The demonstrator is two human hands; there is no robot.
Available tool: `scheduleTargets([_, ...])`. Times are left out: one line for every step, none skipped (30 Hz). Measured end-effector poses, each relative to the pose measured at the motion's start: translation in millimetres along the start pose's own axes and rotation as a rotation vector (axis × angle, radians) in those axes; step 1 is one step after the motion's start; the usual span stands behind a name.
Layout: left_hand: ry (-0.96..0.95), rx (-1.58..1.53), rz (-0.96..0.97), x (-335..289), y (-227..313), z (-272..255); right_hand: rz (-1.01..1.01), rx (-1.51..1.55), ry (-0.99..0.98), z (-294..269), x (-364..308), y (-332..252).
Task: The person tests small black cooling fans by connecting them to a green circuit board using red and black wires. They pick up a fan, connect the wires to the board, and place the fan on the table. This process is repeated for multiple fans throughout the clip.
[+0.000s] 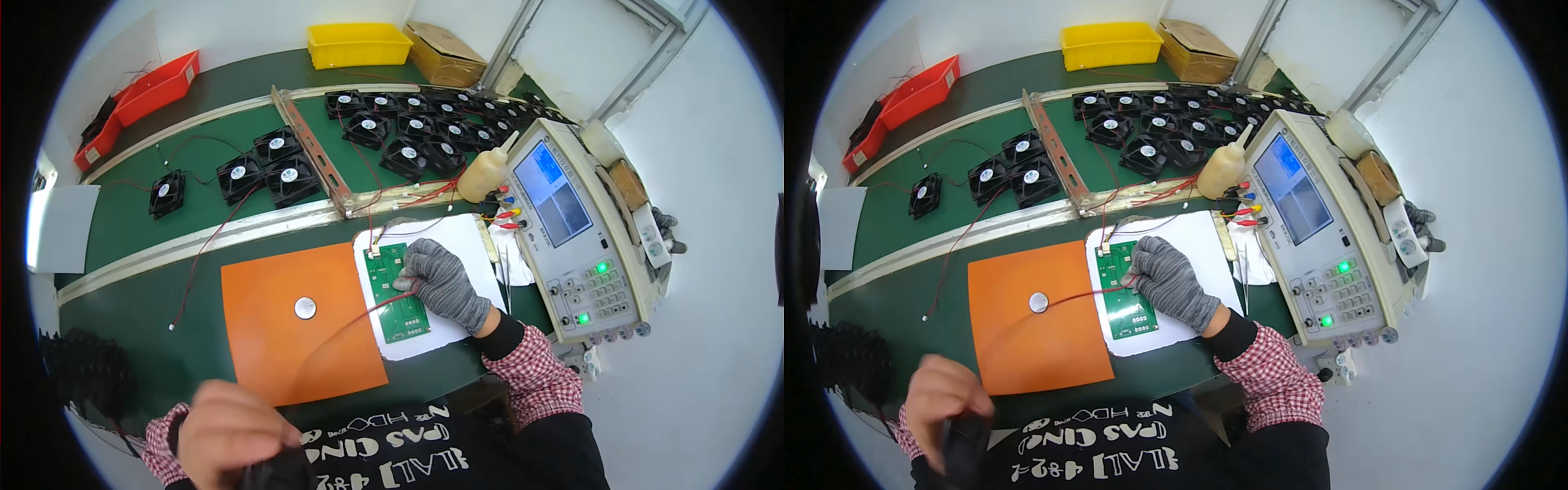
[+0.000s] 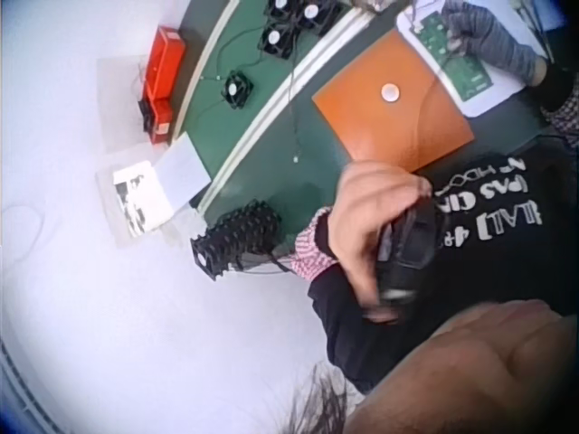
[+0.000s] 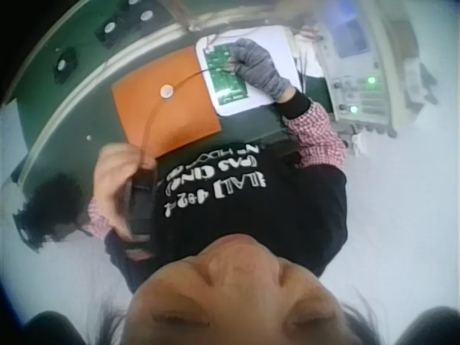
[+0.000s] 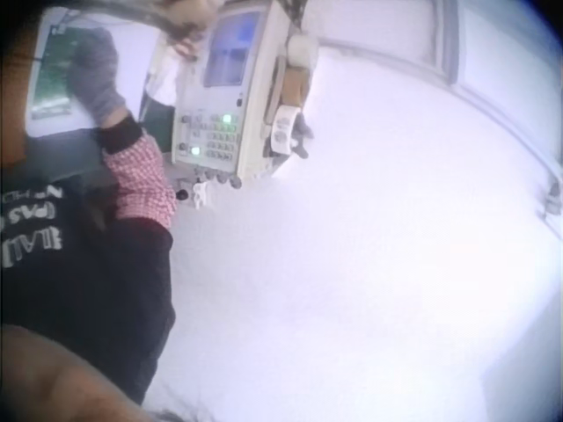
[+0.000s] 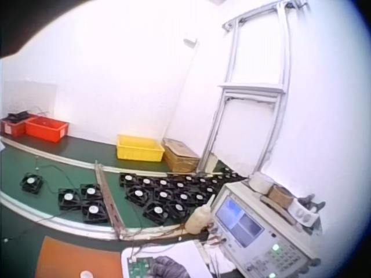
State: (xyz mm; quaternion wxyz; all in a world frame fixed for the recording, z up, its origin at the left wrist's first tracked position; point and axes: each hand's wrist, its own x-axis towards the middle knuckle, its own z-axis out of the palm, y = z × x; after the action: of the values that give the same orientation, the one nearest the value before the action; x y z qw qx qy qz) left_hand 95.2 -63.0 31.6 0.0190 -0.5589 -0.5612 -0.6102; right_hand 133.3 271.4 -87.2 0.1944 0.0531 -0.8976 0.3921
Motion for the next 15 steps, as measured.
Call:
scheduleTargets([-0.077, -0.366, -0.324, 4.4, 14.3, -12.1, 0.015, -0.009, -0.015, -3.3, 0.5, -2.5])
scheduleTargets([-0.159, -0.949, -0.529, 9.7, 16.4, -23.4, 0.011, -0.005, -0.023, -1.0, 1.5, -3.6])
scheduleTargets([-0.144, -1.483, -0.832, 17.2, 15.5, -34.5, 0.012, -0.003, -0.024, -0.2, 1.6, -2.6])
scheduleTargets([-0.271, -1.504, -0.805, 18.9, 6.1, -37.9, 0.012, -0.001, -0.026, 0.7, 2.0, -2.0])
scheduleTargets([-0.392, -1.518, -0.780, 14.5, -8.2, -41.3, -0.002, -0.007, -0.027, 3.5, 3.0, -1.8])
scheduleTargets([-0.521, -1.536, -0.750, 16.9, -17.9, -44.7, -0.012, -0.020, -0.025, 4.4, 3.0, -1.4])
scheduleTargets([-0.668, -1.402, -0.762, 21.9, -18.6, -51.5, -0.024, -0.031, -0.025, 5.6, 3.7, -1.4])
scheduleTargets([-0.476, -1.295, -0.706, 20.1, -11.2, -45.2, -0.011, -0.030, -0.033, 4.7, 3.1, -0.9])
scheduleTargets([-0.285, -1.180, -0.648, 15.0, 1.8, -31.8, -0.001, -0.028, -0.043, 3.9, 3.2, -1.2])
scheduleTargets([-0.225, -0.925, -0.610, 15.8, 1.7, -27.4, 0.015, -0.030, -0.044, 0.5, 1.1, -1.4])
scheduleTargets([-0.161, -0.555, -0.448, 9.9, -7.2, -27.0, 0.021, -0.050, -0.028, -2.5, -0.7, -2.3])
scheduleTargets([-0.089, -0.054, -0.191, -1.8, -19.6, -26.3, 0.028, -0.070, -0.012, -5.7, -2.4, -3.4])
scheduleTargets([0.022, 0.468, 0.065, -7.7, -16.2, -23.6, 0.001, -0.046, -0.022, 1.4, 2.9, -7.6])
scheduleTargets([-0.021, 0.692, 0.245, 2.1, -29.0, -20.4, -0.030, -0.107, 0.000, -0.4, 0.9, -7.1])
scheduleTargets([-0.024, 0.919, 0.432, 11.8, -38.7, -17.4, -0.068, -0.155, 0.018, 0.1, 0.6, -6.6])
